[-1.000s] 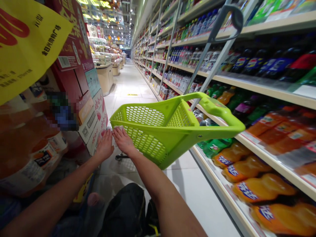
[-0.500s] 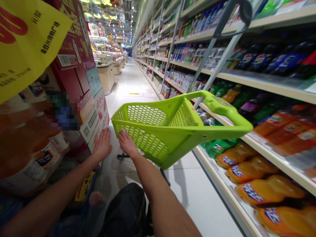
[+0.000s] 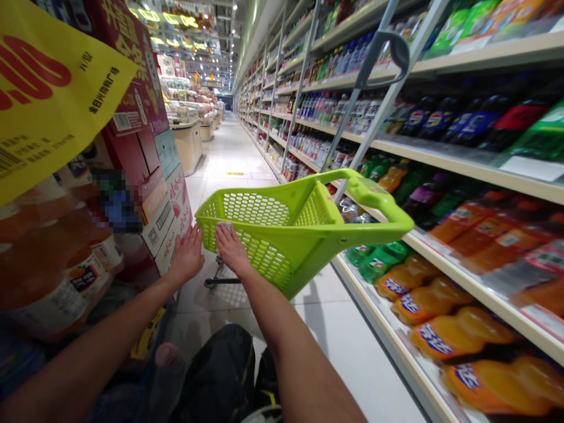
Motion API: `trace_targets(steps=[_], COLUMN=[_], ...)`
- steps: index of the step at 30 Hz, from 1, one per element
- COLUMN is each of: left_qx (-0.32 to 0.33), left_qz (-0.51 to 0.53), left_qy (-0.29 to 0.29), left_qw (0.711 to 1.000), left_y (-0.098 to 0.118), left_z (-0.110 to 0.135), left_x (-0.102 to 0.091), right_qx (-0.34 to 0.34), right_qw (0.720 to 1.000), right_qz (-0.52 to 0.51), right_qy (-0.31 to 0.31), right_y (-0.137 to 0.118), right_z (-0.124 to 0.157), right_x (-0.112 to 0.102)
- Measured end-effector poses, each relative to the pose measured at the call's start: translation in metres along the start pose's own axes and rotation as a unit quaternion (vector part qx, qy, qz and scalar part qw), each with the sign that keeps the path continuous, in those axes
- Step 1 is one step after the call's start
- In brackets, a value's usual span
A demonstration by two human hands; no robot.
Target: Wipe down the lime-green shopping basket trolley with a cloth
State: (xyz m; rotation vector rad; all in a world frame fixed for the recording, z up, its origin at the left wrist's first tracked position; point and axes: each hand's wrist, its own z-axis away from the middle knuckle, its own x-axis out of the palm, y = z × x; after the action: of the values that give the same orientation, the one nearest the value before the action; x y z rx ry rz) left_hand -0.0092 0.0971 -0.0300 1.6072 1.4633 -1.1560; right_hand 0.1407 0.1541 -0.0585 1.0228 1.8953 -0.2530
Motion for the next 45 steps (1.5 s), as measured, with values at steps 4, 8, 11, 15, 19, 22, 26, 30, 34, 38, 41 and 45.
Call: trace_targets(steps=[4,8,11,15,19,22,26,30,34,38,41,45], left_qx=[0.014,0.026,0.028,0.027,0.026,0.036,0.052,0.061,0.063,0.066,0.073,0.084], left_qz=[0.005,0.012,0.017,0.022,0.031,0.038,0.039,0.047,0.048,0.044,0.042,0.042], left_qy=[-0.024,-0.054,-0.054,-0.043,-0.035,-0.035,-0.041,-0.051,-0.045,-0.034,-0.036,-0.041], left_qw=[1.000,0.998,0.998,0.998,0.999,0.998,0.997,0.996,0.996,0.996,0.996,0.995], left_y=[0.011,0.023,0.028,0.033,0.039,0.046,0.055,0.062,0.070,0.078,0.086,0.097], left_z=[0.002,0.008,0.007,-0.001,-0.006,-0.004,0.000,0.001,-0.002,-0.005,-0.007,-0.005], left_x=[0.000,0.004,0.005,0.001,0.000,0.003,0.007,0.005,-0.002,-0.008,-0.012,-0.015], right_qx=[0.003,0.005,0.005,0.034,0.059,0.056,0.049,0.038,0.044,0.064,0.058,0.057], right_qw=[0.999,0.998,0.999,0.999,0.998,0.998,0.998,0.998,0.999,0.998,0.998,0.997], right_qz=[0.010,0.002,-0.004,-0.001,0.011,0.015,0.018,0.014,0.017,0.023,0.033,0.050], right_qy=[-0.036,-0.058,-0.041,0.009,0.022,0.004,-0.027,-0.049,-0.015,0.010,0.001,-0.014], right_y=[-0.005,-0.009,-0.005,0.007,0.020,0.023,0.020,0.017,0.024,0.042,0.052,0.053], right_z=[0.023,0.041,0.042,0.032,0.032,0.045,0.068,0.081,0.075,0.066,0.075,0.103], right_x=[0.014,0.020,0.010,-0.015,-0.026,-0.020,-0.008,-0.010,-0.033,-0.054,-0.053,-0.038])
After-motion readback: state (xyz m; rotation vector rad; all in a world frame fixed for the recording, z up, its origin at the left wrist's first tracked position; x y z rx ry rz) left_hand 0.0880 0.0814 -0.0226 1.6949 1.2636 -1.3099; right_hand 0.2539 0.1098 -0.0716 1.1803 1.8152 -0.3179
